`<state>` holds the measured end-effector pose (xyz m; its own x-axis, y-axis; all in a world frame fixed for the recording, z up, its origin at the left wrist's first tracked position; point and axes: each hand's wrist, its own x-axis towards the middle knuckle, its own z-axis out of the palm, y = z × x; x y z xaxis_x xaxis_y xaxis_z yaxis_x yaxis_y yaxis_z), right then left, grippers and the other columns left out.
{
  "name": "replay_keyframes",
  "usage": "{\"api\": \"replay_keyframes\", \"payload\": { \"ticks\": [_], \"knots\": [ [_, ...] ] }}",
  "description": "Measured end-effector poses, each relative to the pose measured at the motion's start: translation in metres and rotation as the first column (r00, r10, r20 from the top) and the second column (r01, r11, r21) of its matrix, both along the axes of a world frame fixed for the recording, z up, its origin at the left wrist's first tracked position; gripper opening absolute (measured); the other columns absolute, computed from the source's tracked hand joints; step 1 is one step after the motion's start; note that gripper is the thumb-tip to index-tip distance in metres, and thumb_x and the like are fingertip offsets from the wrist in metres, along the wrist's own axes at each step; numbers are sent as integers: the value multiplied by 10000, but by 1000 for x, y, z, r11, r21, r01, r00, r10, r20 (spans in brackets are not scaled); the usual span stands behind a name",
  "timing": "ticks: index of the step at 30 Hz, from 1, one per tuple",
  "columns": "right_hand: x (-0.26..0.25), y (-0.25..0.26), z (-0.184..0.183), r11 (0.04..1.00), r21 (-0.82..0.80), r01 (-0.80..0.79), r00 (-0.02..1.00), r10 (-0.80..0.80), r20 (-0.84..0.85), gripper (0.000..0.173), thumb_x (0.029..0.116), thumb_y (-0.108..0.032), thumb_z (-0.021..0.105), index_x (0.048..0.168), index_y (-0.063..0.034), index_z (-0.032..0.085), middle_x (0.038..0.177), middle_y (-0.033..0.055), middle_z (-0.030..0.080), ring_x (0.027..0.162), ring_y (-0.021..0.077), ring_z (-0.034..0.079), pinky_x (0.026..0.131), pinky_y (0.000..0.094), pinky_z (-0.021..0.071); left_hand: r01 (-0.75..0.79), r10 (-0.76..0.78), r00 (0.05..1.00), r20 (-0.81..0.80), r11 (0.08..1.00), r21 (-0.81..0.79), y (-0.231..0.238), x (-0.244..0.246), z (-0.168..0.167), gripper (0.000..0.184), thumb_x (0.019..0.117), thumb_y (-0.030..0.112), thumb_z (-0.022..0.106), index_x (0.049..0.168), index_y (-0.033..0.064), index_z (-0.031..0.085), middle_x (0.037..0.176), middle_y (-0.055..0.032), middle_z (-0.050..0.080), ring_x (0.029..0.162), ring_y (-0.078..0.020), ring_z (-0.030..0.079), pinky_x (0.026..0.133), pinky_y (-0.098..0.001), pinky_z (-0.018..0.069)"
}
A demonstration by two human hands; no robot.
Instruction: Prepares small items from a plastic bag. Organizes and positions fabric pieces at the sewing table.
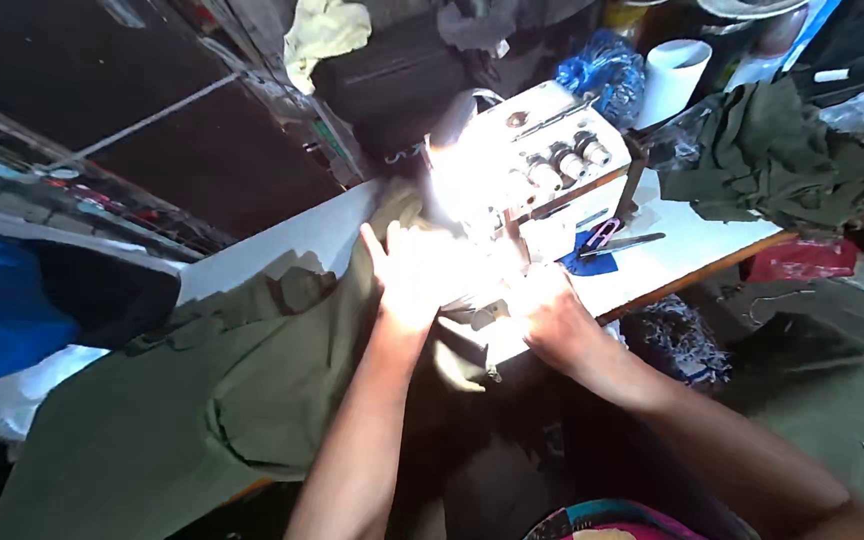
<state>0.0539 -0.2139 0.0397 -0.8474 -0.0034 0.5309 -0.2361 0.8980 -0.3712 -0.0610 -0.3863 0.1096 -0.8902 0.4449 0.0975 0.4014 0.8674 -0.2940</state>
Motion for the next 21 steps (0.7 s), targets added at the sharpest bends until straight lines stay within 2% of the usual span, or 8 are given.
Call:
{"api": "replay_keyframes", "payload": {
  "ticks": [4,6,9,11,13,15,17,21],
  "knots": [
    [28,25,-16,664,-748,-2,976,166,144,344,1034,-295,552,1262,-57,651,1014,48,671,845,82,646,761,258,564,94,-104,982,155,993,72,25,109,-10,387,893,229,660,1205,1,690,824,-207,697,760,-423,697,649,-604,534],
    [29,30,-32,331,-940,85,950,256,177,272,1034,-266,567,1182,-39,597,945,34,663,784,78,646,714,265,561,113,-157,894,419,985,129,73,130,-27,585,937,345,631,1403,8,528,1020,-174,721,900,-372,720,722,-556,564],
    [23,53,-48,251,-964,88,982,141,126,120,989,-111,635,1056,-13,620,881,68,676,763,117,663,701,301,577,112,-288,736,613,945,309,93,102,-40,1083,876,648,658,1639,76,144,1441,-209,528,1216,-366,601,949,-552,524],
    [30,65,-48,166,-985,40,974,215,76,70,981,-27,607,1027,6,649,874,61,680,767,115,662,708,293,581,124,-482,655,582,828,547,73,82,-44,1049,916,663,589,1658,143,61,1356,-188,594,1126,-292,647,962,-511,534],
    [43,65,-46,119,-993,4,970,242,32,69,977,-12,603,1000,0,668,857,42,681,757,99,653,705,273,570,150,-527,688,498,776,613,55,72,-45,688,1052,489,447,1596,85,329,1241,-170,668,1126,-282,652,1020,-509,497],
    [51,63,-46,117,-993,-11,979,206,14,57,949,-7,646,964,-2,701,859,45,696,764,99,658,711,270,573,200,-492,792,362,768,608,41,66,-53,397,1080,330,448,1132,25,696,996,-142,704,1005,-288,676,948,-506,511],
    [53,63,-45,145,-989,12,983,182,38,28,916,-7,693,919,-8,721,853,43,700,762,94,649,707,261,561,227,-489,835,252,723,652,23,63,-59,395,1053,342,497,862,72,713,845,-81,656,903,-232,644,877,-460,503],
    [54,55,-37,74,-997,12,961,274,32,19,914,6,700,908,0,718,850,47,705,754,86,652,710,258,570,207,-498,858,127,561,802,-3,76,-52,304,1024,341,577,903,145,776,986,15,696,982,-72,632,919,-346,494]
  ]
}}
